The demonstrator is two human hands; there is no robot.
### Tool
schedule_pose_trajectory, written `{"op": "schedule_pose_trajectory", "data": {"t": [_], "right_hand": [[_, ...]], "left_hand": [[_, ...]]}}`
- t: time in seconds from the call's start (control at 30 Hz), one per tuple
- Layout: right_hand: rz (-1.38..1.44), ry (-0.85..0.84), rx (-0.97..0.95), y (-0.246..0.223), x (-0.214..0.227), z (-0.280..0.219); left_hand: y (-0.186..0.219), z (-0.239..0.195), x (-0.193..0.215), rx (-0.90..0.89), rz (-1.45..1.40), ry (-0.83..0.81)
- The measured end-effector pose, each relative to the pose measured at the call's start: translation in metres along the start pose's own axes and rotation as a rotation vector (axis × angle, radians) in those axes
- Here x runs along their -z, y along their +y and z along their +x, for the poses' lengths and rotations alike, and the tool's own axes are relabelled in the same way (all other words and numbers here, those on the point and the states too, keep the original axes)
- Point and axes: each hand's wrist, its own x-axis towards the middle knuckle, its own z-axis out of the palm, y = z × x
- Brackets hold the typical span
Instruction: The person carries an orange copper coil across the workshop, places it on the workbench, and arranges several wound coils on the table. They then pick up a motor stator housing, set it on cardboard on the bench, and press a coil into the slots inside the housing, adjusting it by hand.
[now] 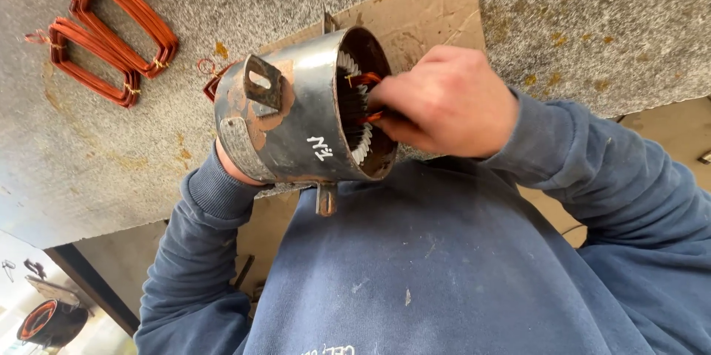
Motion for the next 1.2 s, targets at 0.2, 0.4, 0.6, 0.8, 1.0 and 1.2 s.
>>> {"op": "schedule_pose_trajectory", "data": {"t": [0.2,0.4,0.6,0.8,1.0,1.2], "right_hand": [[-0.036,-0.065,-0.005,-0.003,0.004,0.003],[0.004,-0.030,-0.016,-0.004,0.006,0.004],[0.010,-0.011,0.034,-0.004,0.008,0.007],[0.003,0.002,0.032,0.000,0.006,0.005],[-0.022,-0.012,0.024,0.000,0.010,0.009],[-0.052,-0.086,0.089,0.004,0.010,0.013]], "left_hand": [[0.019,-0.013,-0.023,0.069,-0.316,-0.118],[0.023,-0.013,-0.022,0.051,-0.324,-0.132],[0.014,-0.010,-0.006,0.031,-0.359,-0.072],[0.001,0.000,0.025,0.049,-0.335,-0.006],[-0.022,0.002,0.064,-0.020,-0.130,0.081],[-0.055,0.015,0.119,-0.150,-0.036,-0.157]]}}
